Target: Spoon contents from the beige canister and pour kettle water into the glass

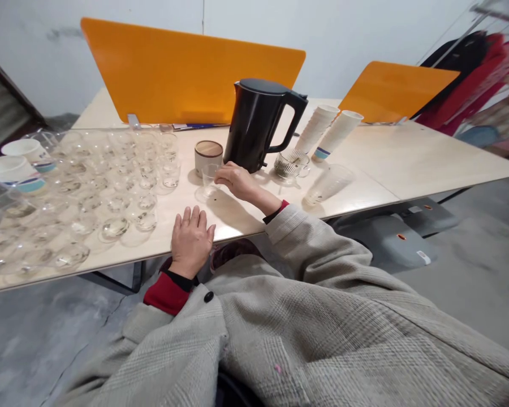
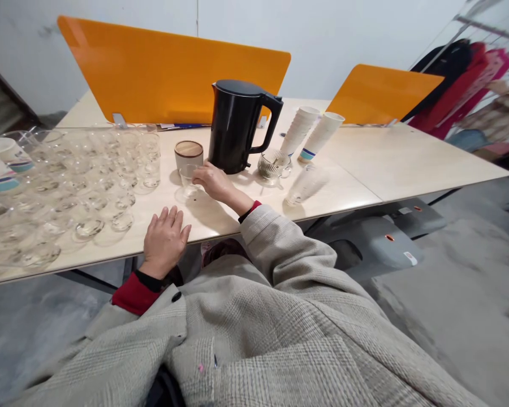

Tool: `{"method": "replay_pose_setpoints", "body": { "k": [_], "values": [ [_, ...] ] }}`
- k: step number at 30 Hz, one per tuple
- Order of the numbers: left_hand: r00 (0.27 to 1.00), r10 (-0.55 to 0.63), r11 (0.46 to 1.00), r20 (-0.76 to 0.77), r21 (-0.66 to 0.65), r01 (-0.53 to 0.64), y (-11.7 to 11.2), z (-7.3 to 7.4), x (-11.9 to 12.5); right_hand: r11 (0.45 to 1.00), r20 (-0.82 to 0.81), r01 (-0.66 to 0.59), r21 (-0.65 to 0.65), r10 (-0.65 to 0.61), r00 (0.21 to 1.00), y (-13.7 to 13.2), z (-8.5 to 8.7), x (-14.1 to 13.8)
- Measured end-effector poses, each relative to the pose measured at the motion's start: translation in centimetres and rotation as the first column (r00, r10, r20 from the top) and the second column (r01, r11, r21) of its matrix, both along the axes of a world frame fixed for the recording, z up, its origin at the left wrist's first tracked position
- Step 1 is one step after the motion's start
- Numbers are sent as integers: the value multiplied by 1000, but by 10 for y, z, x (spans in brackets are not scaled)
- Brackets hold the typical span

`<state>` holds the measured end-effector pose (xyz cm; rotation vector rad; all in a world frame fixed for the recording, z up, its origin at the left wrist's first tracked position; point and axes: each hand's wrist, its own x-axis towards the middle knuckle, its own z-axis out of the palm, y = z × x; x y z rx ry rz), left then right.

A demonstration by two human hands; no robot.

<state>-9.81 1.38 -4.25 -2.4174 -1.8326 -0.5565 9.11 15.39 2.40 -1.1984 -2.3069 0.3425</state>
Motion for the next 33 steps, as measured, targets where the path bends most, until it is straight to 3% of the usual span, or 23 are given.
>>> {"method": "replay_pose_setpoints", "body": {
  "k": [5, 10, 15, 21, 26, 33],
  "values": [
    [1000, -1, 1000, -5, 2, 1, 0, -1, 0, 998, 55, -58, 10, 57, 997, -1, 1, 4],
    [1000, -1, 1000, 5, 12, 1, 1, -3, 0, 990, 159, -105, 93, 89, 983, 4, -3, 10],
    [1000, -2, 1000, -2, 18, 2, 2, -3, 0, 977, 159, -134, 167, 108, 981, 11, -10, 16],
    [1000, -5, 1000, 0, 11, 5, 1, -3, 0, 941, 85, -47, 336, 19, 996, -20, -7, 24],
    [1000, 0, 1000, -5, 21, 1, 1, -3, 1, 974, 298, -21, 226, -48, 953, -54, -17, 15],
    [1000, -4, 1000, -21, 23, 4, 1, -2, 0, 990, 497, 0, 144, -73, 865, -56, -27, -1]
  ]
}}
